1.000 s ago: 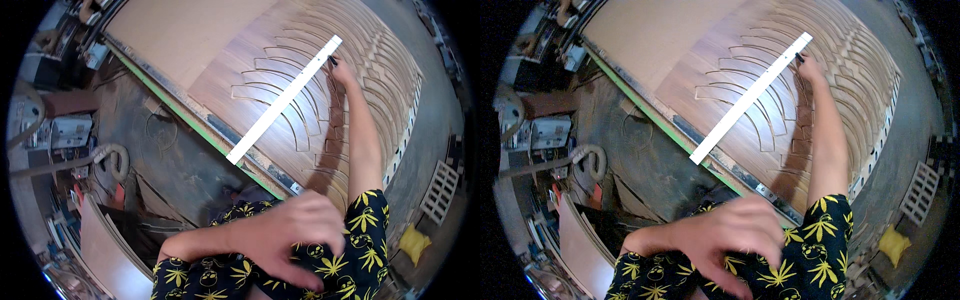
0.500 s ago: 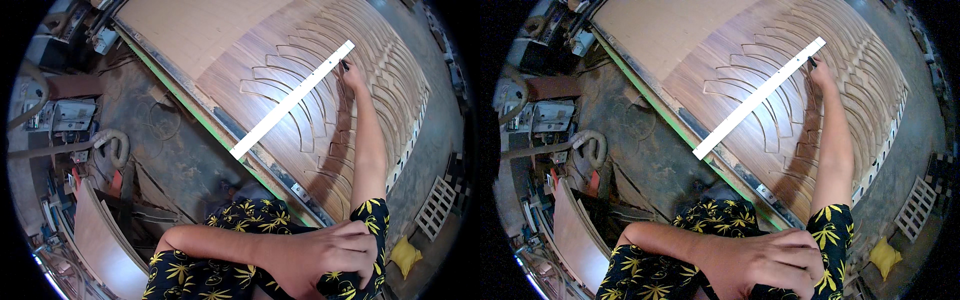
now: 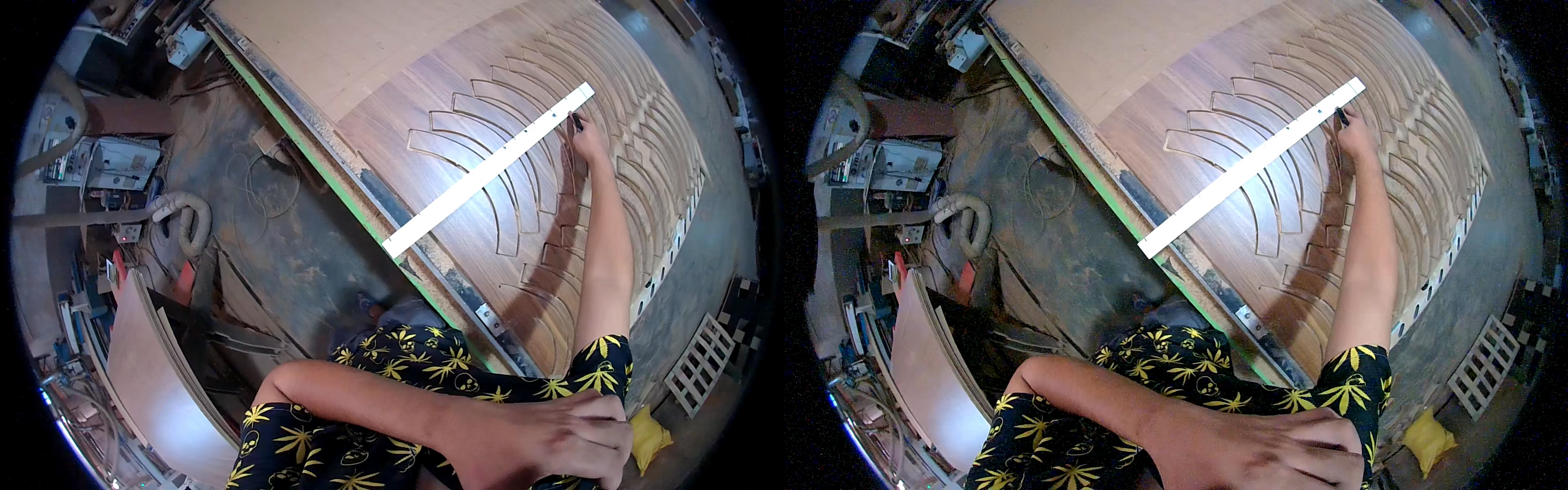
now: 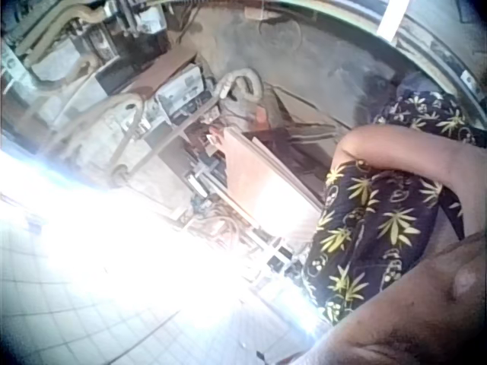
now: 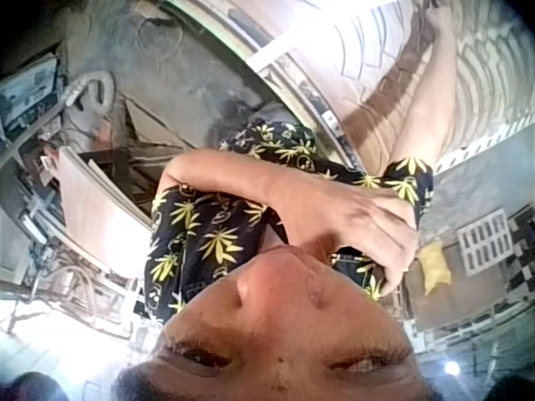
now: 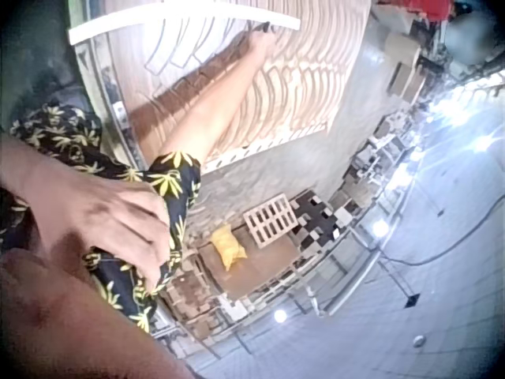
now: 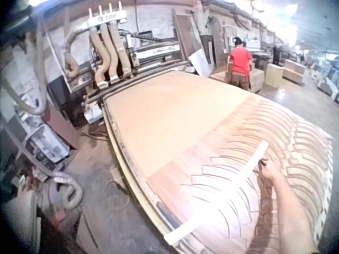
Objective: The person uses a straightedge and a marker to draw lines across curved wooden components laid out on a large table.
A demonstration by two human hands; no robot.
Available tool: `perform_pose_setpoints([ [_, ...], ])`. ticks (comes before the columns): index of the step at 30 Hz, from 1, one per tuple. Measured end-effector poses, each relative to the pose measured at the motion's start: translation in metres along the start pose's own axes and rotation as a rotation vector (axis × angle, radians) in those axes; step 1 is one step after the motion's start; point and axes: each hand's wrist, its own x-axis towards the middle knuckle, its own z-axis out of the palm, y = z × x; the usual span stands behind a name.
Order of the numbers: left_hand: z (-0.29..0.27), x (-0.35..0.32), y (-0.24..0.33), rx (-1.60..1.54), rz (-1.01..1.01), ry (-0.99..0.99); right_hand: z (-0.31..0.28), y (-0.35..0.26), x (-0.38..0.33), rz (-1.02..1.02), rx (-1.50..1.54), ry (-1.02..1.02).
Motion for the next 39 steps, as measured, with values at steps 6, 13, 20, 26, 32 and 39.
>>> perform_pose_setpoints([
  [6, 0.012, 0.008, -0.008, 0.015, 0.121, 0.069, 0.003, 0.005, 0.006, 0.048, 0.004, -0.041],
  [13, 0.035, 0.016, -0.024, -0.053, 0.204, 0.237, 0.028, 0.04, 0.028, 0.039, -0.005, -0.016],
  [20, 0.019, 0.019, -0.027, -0.009, 0.185, 0.15, 0.017, 0.017, 0.018, 0.042, -0.027, -0.001],
  [26, 0.021, 0.013, -0.04, -0.074, 0.261, 0.202, 0.025, 0.034, 0.025, 0.012, -0.053, 0.004],
  [32, -0.007, -0.006, -0.015, -0.083, -0.018, 0.097, 0.01, 0.014, 0.011, 0.064, -0.054, 0.0],
  [39, -0.022, -0.015, -0.011, -0.091, -0.076, 0.091, 0.004, 0.003, 0.008, 0.059, -0.066, 0.018],
])
